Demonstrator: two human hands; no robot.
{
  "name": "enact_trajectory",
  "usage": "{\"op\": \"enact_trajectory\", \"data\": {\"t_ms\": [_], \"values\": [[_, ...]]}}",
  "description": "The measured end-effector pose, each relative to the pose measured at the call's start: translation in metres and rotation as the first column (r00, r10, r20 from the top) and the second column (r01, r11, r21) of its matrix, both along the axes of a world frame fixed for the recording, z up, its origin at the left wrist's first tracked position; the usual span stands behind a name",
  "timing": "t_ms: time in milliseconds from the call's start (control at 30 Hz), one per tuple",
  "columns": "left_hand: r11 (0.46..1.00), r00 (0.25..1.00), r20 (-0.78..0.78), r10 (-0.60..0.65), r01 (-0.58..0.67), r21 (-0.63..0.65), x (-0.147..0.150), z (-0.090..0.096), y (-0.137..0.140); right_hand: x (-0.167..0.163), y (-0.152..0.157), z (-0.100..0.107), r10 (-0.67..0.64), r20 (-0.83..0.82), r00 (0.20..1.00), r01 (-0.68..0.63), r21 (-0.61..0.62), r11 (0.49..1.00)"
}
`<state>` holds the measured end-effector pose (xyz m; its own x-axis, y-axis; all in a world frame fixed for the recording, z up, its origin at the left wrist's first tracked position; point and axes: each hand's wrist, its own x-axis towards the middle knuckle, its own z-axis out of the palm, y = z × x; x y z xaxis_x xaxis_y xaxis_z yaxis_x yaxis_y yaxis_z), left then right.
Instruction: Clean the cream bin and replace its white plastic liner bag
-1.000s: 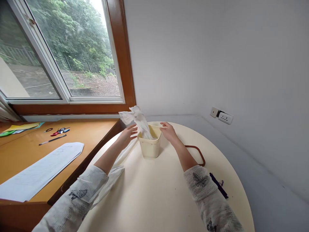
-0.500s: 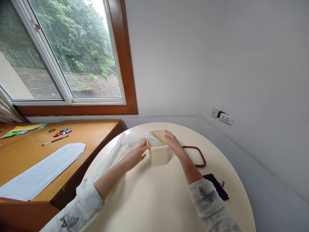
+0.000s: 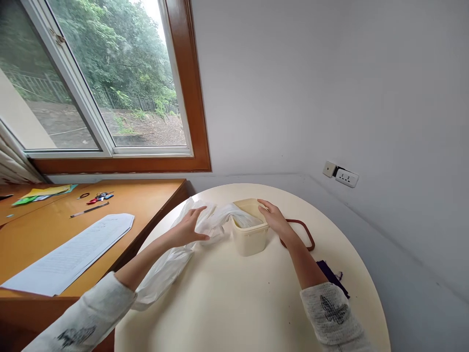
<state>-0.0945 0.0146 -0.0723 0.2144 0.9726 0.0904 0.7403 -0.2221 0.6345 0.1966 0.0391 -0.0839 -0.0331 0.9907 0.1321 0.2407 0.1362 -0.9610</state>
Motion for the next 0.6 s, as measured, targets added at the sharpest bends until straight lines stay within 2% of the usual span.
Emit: {"op": "enact_trajectory", "data": {"t_ms": [133,233,333,400,467,533,600], "values": [[0.998,0.999,-0.025,0.046,-0.047,-0.031,0.002,-0.025,0.022,-0.001,-0.002,-0.005,-0.013,-0.039,0.999,0.013,0.003,1.000],[0.998,0.999,0.039,0.026,-0.024,-0.049,0.007,-0.025,0.033,0.003,-0.004,-0.008,-0.023,-0.066,0.998,0.023,-0.009,1.000],[0.994,0.992,0.127,-0.023,0.036,-0.104,0.006,-0.003,0.036,0.010,-0.004,-0.010,-0.077,-0.047,0.996,0.079,0.036,0.996],[0.984,0.979,0.195,-0.056,0.087,-0.155,0.003,0.020,0.036,0.011,-0.003,-0.008,-0.151,-0.025,0.988,0.153,0.129,0.980],[0.964,0.962,0.260,-0.080,0.141,-0.224,-0.001,0.045,0.033,0.006,-0.006,-0.004,-0.227,-0.031,0.973,0.227,0.258,0.939],[0.940,0.933,0.349,-0.089,0.194,-0.279,-0.003,0.069,0.030,-0.006,-0.014,0.005,-0.274,-0.062,0.960,0.276,0.398,0.875],[0.926,0.867,0.495,-0.052,0.228,-0.301,-0.001,0.086,0.028,-0.024,-0.027,0.017,-0.245,-0.079,0.966,0.251,0.505,0.826]]}}
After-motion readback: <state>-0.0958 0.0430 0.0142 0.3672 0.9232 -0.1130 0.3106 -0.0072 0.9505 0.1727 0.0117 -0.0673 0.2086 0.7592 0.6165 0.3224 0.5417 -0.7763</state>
